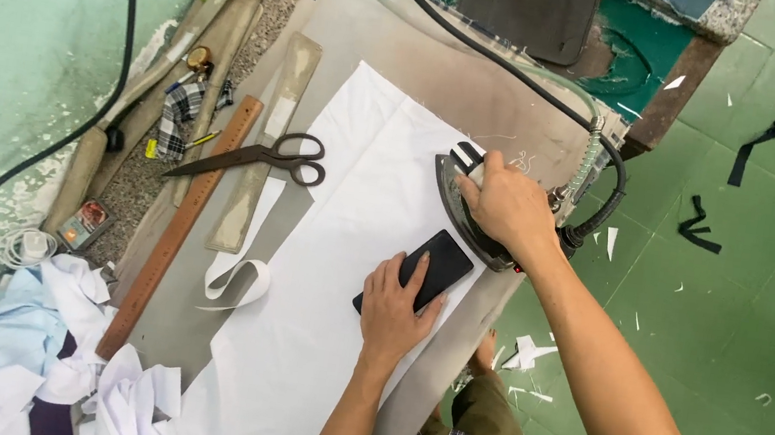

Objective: The person irons a white fabric piece on a worktable, then uses scissors to trim a small section of the fabric edge. The person continues ironing the fabric, using a black rectangular object to hold the fabric in place while smoothing it with the iron.

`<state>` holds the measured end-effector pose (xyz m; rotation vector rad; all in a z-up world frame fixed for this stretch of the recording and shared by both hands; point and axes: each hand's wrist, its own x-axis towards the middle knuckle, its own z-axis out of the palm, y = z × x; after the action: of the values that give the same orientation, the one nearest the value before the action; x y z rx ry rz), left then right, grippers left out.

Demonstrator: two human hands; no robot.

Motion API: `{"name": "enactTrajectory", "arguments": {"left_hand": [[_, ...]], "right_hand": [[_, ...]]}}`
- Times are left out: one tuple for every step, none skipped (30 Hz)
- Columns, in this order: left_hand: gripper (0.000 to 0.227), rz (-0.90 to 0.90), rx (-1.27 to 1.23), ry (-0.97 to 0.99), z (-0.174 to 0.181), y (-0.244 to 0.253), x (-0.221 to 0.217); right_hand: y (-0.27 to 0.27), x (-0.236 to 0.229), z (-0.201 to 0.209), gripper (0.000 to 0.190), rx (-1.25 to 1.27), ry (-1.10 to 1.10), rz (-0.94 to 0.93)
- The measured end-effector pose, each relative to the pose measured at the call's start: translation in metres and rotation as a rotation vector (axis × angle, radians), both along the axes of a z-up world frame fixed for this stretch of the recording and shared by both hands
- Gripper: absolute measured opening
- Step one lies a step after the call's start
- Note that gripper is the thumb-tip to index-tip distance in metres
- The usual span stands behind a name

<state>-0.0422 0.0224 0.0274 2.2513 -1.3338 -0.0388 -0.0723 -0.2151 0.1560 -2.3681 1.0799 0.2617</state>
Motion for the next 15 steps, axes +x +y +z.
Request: {"name": "enactTrajectory", "arguments": {"left_hand": [[0.062, 0.001, -0.006, 0.006, 0.001, 0.0, -0.001], [0.062, 0.005, -0.015, -0.002, 0.0, 0.0, 0.0], [0.062, 0.005, -0.02, -0.012, -0.002, 0.0, -0.001], [0.061, 0.004, -0.026, -0.021, -0.004, 0.0, -0.001], [0.061, 0.008, -0.034, -0.03, -0.003, 0.0, -0.001], [0.061, 0.007, -0.029, -0.049, -0.003, -0.001, -0.001], [0.061, 0.004, -0.021, -0.067, -0.003, 0.001, -0.001], [0.061, 0.007, -0.026, -0.075, -0.004, 0.001, -0.001], [0.061, 0.008, -0.026, -0.07, -0.006, 0.002, -0.002], [0.061, 0.009, -0.027, -0.066, -0.008, 0.002, -0.002], [0.061, 0.01, -0.026, -0.065, -0.009, 0.003, -0.003], [0.061, 0.004, -0.017, -0.062, -0.011, 0.003, -0.003], [0.061, -0.002, -0.007, -0.06, -0.013, 0.003, -0.002], [0.061, 0.0, -0.006, -0.06, -0.01, 0.002, -0.003], [0.061, -0.002, 0.006, -0.043, -0.007, 0.002, -0.003]], "right_hand": [[0.0, 0.0, 0.003, 0.053, 0.013, 0.01, -0.003], [0.0, 0.0, 0.0, 0.053, 0.005, 0.002, 0.002], [-0.001, -0.001, -0.004, 0.053, 0.005, 0.011, 0.002], [-0.001, -0.002, -0.007, 0.053, 0.005, 0.02, 0.003], [-0.001, -0.002, -0.005, 0.053, -0.003, 0.011, 0.007], [-0.002, -0.002, -0.004, 0.054, -0.004, 0.015, 0.013], [0.0, -0.003, -0.004, 0.055, -0.002, 0.02, 0.018], [-0.001, -0.002, -0.003, 0.055, -0.007, 0.013, 0.02], [-0.001, -0.003, -0.004, 0.055, -0.001, 0.011, 0.012], [-0.002, -0.003, -0.005, 0.056, 0.004, 0.01, 0.003], [-0.003, -0.004, -0.012, 0.056, 0.005, 0.011, 0.005], [-0.004, -0.005, -0.019, 0.058, -0.001, 0.009, 0.007], [-0.006, -0.005, -0.025, 0.06, -0.008, 0.006, 0.009], [-0.006, -0.005, -0.025, 0.06, -0.007, 0.006, 0.012], [-0.006, -0.005, -0.024, 0.059, -0.008, 0.007, 0.009]]}}
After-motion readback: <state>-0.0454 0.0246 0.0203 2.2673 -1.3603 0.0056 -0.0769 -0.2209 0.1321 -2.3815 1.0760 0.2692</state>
